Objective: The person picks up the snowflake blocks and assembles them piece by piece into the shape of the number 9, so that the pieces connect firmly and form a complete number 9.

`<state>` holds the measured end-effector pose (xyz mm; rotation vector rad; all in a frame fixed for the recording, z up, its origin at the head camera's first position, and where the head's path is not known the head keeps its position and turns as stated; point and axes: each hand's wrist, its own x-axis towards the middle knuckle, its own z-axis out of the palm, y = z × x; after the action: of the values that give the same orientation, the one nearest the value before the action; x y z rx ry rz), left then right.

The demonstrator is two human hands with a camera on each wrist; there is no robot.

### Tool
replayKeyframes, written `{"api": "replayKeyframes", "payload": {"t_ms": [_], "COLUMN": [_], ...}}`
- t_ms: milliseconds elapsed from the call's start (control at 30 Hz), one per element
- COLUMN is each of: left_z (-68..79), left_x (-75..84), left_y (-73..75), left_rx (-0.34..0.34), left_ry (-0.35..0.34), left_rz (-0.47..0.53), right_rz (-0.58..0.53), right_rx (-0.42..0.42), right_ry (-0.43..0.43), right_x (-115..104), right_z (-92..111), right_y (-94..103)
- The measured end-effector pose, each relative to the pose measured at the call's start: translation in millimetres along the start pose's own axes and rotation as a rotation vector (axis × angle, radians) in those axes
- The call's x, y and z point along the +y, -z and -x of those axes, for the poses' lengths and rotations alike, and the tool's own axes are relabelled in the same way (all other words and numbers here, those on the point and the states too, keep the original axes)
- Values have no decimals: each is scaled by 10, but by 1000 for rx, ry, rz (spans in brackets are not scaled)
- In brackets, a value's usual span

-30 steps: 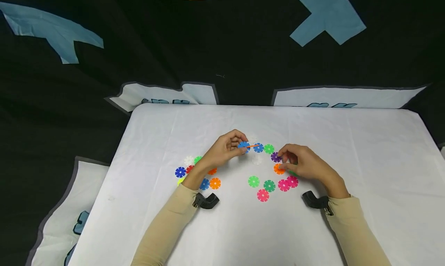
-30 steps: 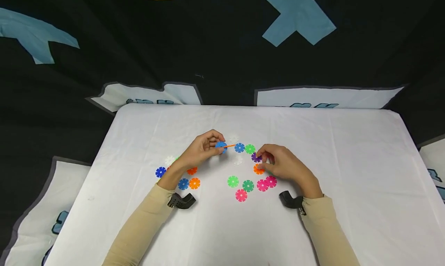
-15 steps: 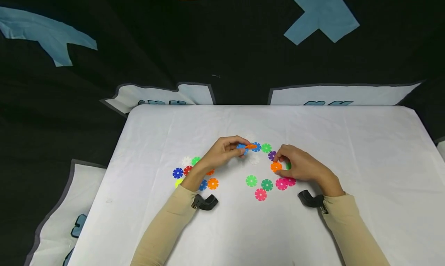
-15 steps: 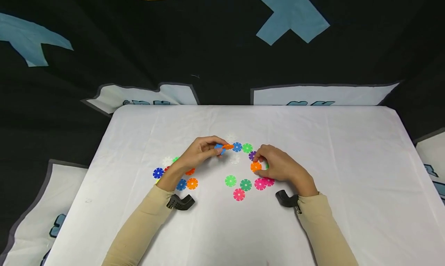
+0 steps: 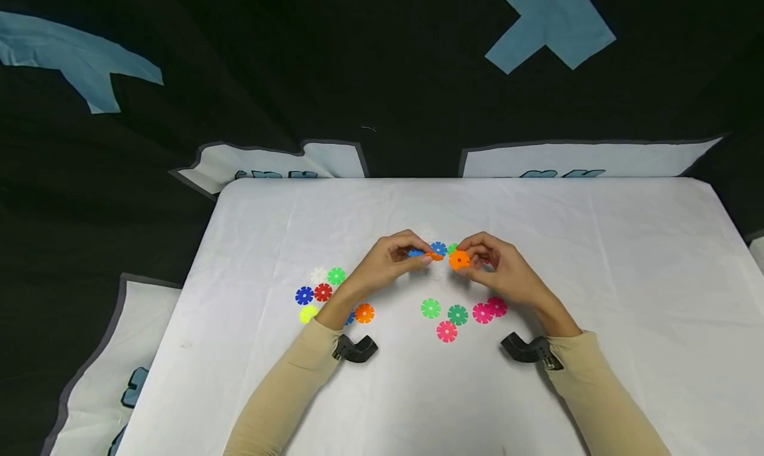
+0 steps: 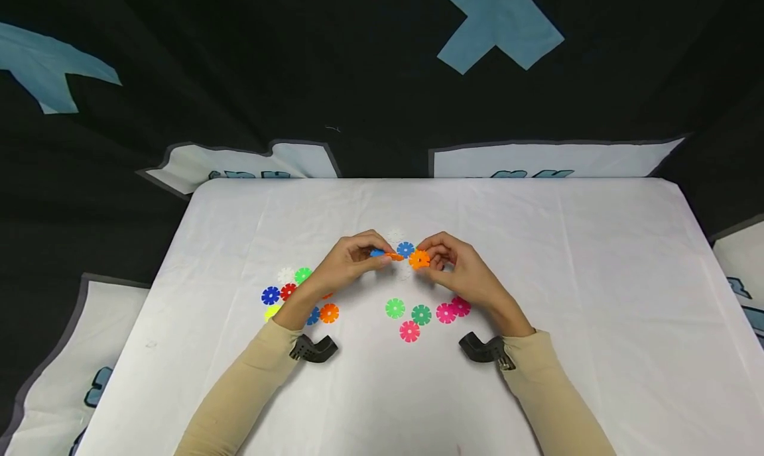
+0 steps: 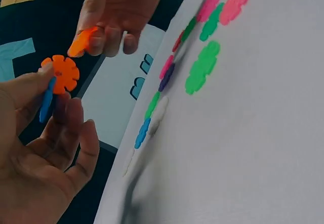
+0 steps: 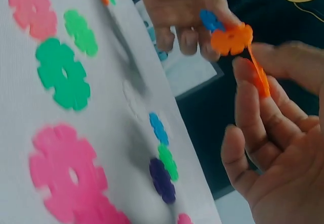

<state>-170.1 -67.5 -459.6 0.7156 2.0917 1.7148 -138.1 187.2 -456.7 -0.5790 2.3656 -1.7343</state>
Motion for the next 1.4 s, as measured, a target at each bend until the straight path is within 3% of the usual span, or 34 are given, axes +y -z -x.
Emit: {"api": "replayKeyframes", "payload": {"t_ms": [167,600,1067,1400], "left_z": [-7,-9,7,-7], "left_x": [-11,3,50,33], "left_y": [-24,-36,-52,-104], "left_rx": [-9,17,8,61], "left_ry": [-30,-50,-71,-155], "left_rz": [21,43,-1,-31], "right_rz": [-58,-58,-74,-89], "right_rx": [33,43,26,78], "right_ry": [-16,-28,-22,3], "right_x": [-24,-57,-97,-100], "right_z": [-12,-1,14,10], "right_y": [-45,-78,-72,-128]}}
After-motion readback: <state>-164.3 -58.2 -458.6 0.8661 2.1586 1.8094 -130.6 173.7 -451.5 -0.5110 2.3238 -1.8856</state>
